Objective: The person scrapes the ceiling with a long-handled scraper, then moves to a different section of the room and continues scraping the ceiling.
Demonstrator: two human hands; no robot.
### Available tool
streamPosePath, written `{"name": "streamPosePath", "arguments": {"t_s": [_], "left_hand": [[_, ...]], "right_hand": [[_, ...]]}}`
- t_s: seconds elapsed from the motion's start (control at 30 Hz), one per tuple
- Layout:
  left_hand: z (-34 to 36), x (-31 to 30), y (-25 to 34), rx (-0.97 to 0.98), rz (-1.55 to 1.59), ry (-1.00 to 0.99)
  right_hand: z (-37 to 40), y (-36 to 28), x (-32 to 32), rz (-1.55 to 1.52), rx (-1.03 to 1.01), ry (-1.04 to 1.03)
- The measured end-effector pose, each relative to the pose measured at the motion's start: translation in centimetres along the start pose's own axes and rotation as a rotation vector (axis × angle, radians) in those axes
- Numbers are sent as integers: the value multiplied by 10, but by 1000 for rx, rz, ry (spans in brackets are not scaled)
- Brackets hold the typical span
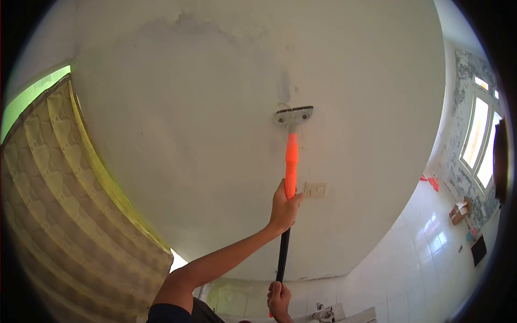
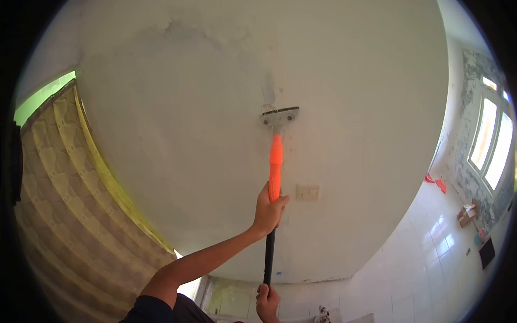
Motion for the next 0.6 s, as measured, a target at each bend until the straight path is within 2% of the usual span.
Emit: {"name": "streamPosePath", "arguments": {"t_s": [0.27, 0.37, 0.6], "left_hand": [[-5, 2, 20, -22, 29, -50], [-1, 1, 24, -54, -43, -39], [-6, -5, 15, -18, -91, 25]], "right_hand": [[1, -37, 2, 6, 56, -57], [0, -31, 1, -18, 100, -51], [-8, -11, 12, -14, 12, 13]]}}
Point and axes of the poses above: each hand's wrist, its own z-axis away from the middle knuckle, its own x-axis out of the palm, y = z × x, the point moved 1 cm from there along -z, towards the middle knuckle, and after that the axes turned 11 degrees about -x, right-handed, at the moved point
